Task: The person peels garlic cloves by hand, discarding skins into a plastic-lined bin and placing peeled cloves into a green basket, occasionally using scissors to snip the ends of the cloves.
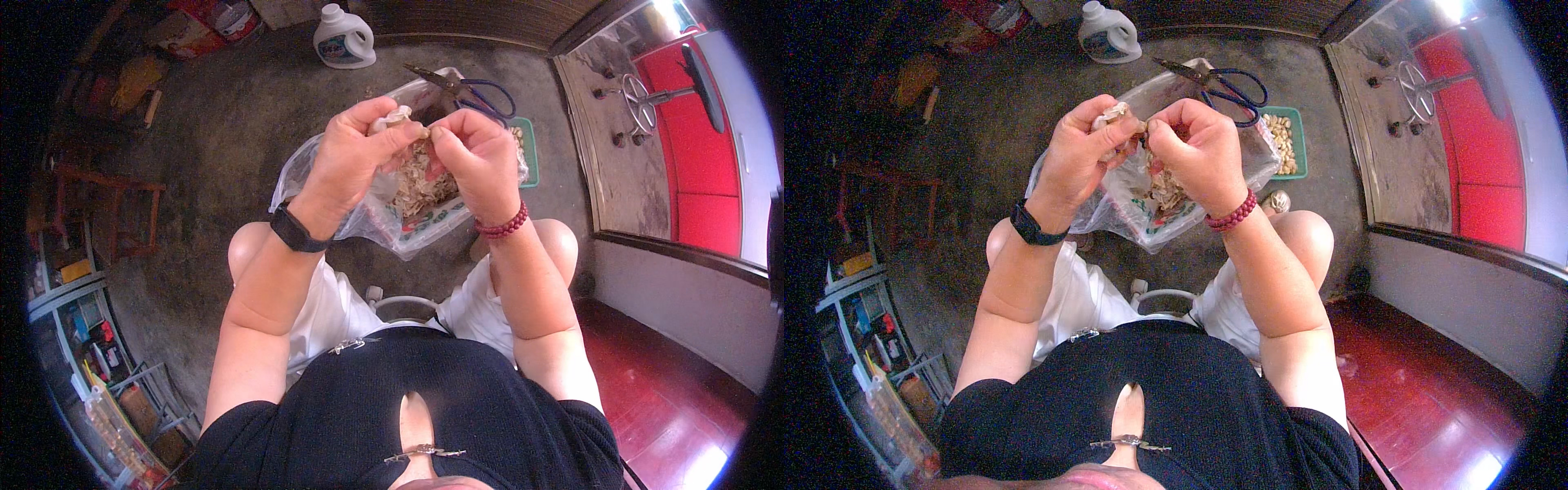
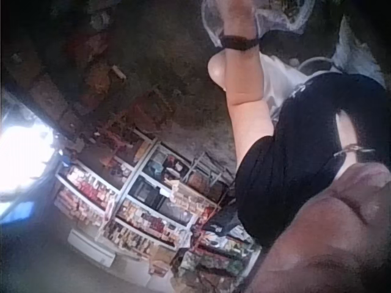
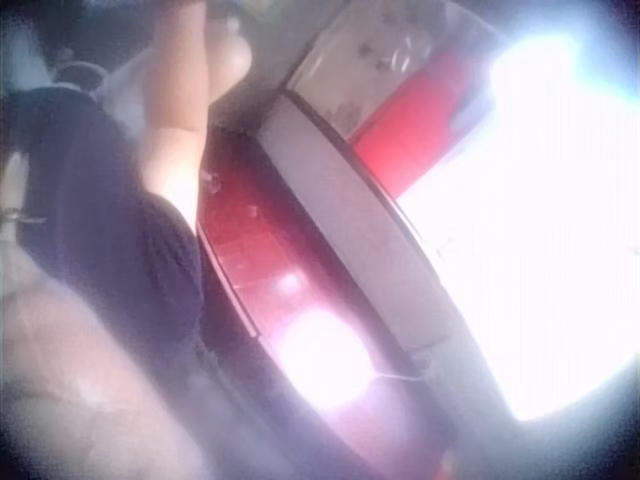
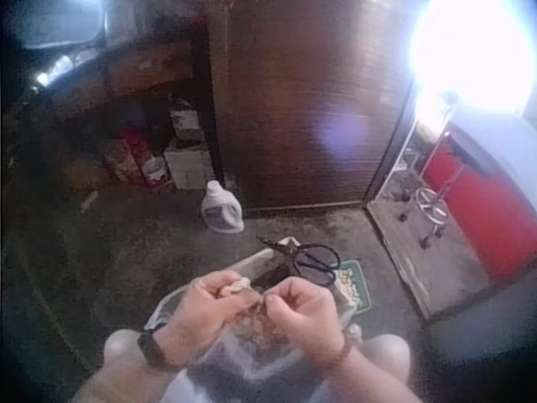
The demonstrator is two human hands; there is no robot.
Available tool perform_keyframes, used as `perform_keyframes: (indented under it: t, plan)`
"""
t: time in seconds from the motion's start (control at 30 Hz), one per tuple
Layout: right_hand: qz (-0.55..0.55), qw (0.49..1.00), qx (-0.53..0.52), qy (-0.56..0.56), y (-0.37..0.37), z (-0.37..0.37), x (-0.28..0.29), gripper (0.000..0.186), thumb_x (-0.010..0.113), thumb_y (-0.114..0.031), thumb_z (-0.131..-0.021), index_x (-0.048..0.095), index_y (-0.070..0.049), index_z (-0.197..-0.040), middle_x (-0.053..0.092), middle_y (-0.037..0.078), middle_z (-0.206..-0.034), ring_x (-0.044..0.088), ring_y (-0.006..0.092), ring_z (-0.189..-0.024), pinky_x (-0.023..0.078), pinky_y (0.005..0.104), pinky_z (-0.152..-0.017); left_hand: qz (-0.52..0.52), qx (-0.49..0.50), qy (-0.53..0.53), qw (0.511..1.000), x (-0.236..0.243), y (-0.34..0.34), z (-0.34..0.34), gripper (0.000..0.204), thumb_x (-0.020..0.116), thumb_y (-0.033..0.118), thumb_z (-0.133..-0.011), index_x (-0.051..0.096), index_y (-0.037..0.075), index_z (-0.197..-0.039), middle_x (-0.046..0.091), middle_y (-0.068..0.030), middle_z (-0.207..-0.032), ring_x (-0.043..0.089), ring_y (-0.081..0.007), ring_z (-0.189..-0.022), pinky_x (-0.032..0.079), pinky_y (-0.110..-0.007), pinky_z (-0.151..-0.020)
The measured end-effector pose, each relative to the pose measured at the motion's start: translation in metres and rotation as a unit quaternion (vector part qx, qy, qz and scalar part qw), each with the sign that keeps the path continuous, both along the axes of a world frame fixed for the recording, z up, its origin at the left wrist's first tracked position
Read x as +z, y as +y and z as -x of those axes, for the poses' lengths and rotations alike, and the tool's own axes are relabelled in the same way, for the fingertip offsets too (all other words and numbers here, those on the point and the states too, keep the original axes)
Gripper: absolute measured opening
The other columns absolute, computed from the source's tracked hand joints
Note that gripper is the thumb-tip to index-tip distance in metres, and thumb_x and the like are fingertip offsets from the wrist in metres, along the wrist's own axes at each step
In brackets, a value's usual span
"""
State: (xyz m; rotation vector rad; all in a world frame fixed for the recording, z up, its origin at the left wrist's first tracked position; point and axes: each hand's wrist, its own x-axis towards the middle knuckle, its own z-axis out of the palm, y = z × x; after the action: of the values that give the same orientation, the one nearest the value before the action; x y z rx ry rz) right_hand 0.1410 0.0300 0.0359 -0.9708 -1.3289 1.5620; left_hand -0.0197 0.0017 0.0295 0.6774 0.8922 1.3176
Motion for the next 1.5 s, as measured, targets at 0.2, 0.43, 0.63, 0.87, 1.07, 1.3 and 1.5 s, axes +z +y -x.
perform_keyframes:
  t: [0.2,0.43,0.63,0.87,1.07,1.3,1.5]
  plan:
    - [-0.012,1.0,-0.005,-0.008,0.0,0.003,0.002,0.009,0.06,-0.008,-0.083,0.059,-0.001,-0.078,0.058,-0.001,-0.064,0.053,0.004,-0.055,0.043,0.0195,-0.05,0.041,-0.037,-0.119,0.991,-0.009,0.0,0.006,0.01,0.063,0.009,-0.085,0.06,0.009,-0.094,0.064,-0.0035,-0.086,0.061,-0.0123,-0.072,0.045,-0.021,-0.052]
    - [-0.143,0.989,-0.027,-0.005,0.002,0.006,-0.002,0.008,0.065,-0.007,-0.081,0.062,0.0,-0.084,0.061,0.002,-0.076,0.057,0.006,-0.068,0.046,0.0205,-0.058,0.04,-0.077,-0.177,0.98,-0.004,0.002,0.011,0.006,0.061,0.008,-0.086,0.061,0.011,-0.092,0.062,-0.0033,-0.078,0.054,-0.0087,-0.061,0.038,-0.021,-0.046]
    - [-0.093,0.993,0.03,0.066,0.0,0.003,-0.001,0.014,0.065,-0.007,-0.083,0.063,0.001,-0.093,0.063,0.006,-0.088,0.059,0.0096,-0.073,0.048,0.0219,-0.065,0.069,-0.071,-0.203,0.974,-0.008,0.0,0.007,0.005,0.059,0.009,-0.086,0.06,0.008,-0.09,0.062,-0.0045,-0.078,0.054,-0.011,-0.061,0.037,-0.021,-0.045]
    - [0.168,0.932,0.075,0.314,0.007,-0.006,0.001,0.016,0.054,-0.009,-0.09,0.055,0.003,-0.098,0.064,0.017,-0.093,0.066,0.022,-0.08,0.056,0.0299,-0.069,0.026,-0.079,-0.186,0.979,-0.003,0.004,0.01,0.021,0.058,0.024,-0.082,0.06,0.004,-0.087,0.062,-0.008,-0.081,0.054,-0.0133,-0.062,0.039,-0.024,-0.047]
    - [0.204,0.923,0.073,0.317,0.01,-0.01,0.003,0.012,0.055,-0.007,-0.088,0.055,0.002,-0.096,0.064,0.014,-0.089,0.065,0.0188,-0.073,0.055,0.0281,-0.063,0.009,-0.086,-0.192,0.978,0.007,0.002,0.008,0.024,0.059,0.026,-0.082,0.06,0.002,-0.084,0.061,-0.0083,-0.078,0.054,-0.0145,-0.059,0.036,-0.023,-0.043]
    - [-0.014,0.997,0.024,0.069,-0.003,-0.002,0.001,0.011,0.063,-0.004,-0.081,0.055,0.0,-0.087,0.061,0.003,-0.077,0.06,0.0076,-0.066,0.049,0.0201,-0.058,-0.002,-0.07,-0.107,0.992,-0.001,0.001,0.01,0.015,0.057,0.02,-0.086,0.052,0.01,-0.077,0.056,-0.0067,-0.082,0.052,-0.0122,-0.062,0.036,-0.02,-0.038]
    - [-0.048,0.997,-0.012,-0.06,-0.003,0.0,-0.006,0.009,0.064,-0.004,-0.078,0.056,-0.001,-0.081,0.059,0.0,-0.069,0.058,0.0043,-0.065,0.048,0.0208,-0.058,0.083,-0.038,-0.174,0.98,-0.005,0.002,0.01,0.011,0.059,0.01,-0.086,0.054,0.011,-0.077,0.058,-0.0051,-0.083,0.054,-0.0112,-0.066,0.037,-0.02,-0.038]
